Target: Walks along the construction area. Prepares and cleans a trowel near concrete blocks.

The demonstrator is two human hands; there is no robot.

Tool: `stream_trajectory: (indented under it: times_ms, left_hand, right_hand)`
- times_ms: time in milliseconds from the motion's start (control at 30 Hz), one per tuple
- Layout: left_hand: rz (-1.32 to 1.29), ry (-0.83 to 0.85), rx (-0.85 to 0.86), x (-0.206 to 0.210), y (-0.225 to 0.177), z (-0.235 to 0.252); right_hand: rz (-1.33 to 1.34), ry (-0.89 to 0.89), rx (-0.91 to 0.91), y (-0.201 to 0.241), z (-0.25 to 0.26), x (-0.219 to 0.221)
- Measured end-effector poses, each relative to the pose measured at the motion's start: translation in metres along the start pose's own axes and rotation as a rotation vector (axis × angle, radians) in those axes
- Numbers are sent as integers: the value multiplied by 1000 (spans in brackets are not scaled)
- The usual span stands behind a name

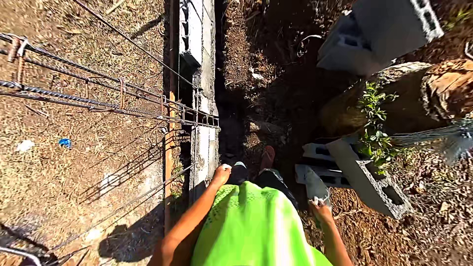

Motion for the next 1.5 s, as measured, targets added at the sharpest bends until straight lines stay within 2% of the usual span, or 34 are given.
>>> stream_trajectory:
  times_ms: [33, 100, 167, 267, 400, 500, 600, 733, 833, 933, 1067, 1200, 1333, 1400, 1500]
  left_hand:
    - [40, 7, 43, -2, -15, 6]
    - [-38, -36, 52, -7, -38, 12]
    - [-205, -115, 12, -12, -51, 19]
    - [-421, -217, -73, -19, -57, 31]
    - [-635, -341, -203, -16, -35, 55]
    - [-445, -294, -260, -16, -19, 75]
    - [-370, -182, -298, -20, -32, 94]
    - [-745, -309, -278, -39, -65, 133]
    - [-949, -357, -269, -68, -103, 158]
    - [-982, -410, -191, -101, -129, 173]
    - [-999, -462, -129, -116, -132, 178]
    - [-929, -410, -189, -108, -118, 172]
    - [-890, -366, -253, -83, -97, 168]
    - [-875, -343, -265, -76, -101, 168]
    - [-855, -314, -281, -74, -115, 174]
  right_hand:
    - [-68, -66, -73, 33, 1, -17]
    - [-134, -143, -203, 92, -2, -41]
    - [-79, -79, -201, 146, -11, -57]
    - [62, 124, -113, 216, -6, -62]
    - [-139, 166, -137, 313, 0, -68]
    - [-237, 148, -170, 395, -17, -62]
    - [-252, 170, -147, 475, -45, -49]
    - [-285, 249, -134, 575, -88, -23]
    - [-232, 332, -234, 634, -115, 3]
    - [-174, 459, -336, 671, -137, 29]
    - [-415, 409, -378, 699, -156, 54]
    - [-649, 413, -375, 719, -171, 79]
    - [-642, 444, -421, 740, -169, 108]
    - [-605, 464, -447, 752, -159, 124]
    - [-687, 398, -459, 776, -155, 142]
Point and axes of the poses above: each hand's wrist, its own z-axis towards the middle knuckle, its own x-axis out of the palm, y = z × x, the point moved 5 cm from there along z, towards the middle knuckle, and after that the axes turned 13 degrees about x, right-handed, at the moved point
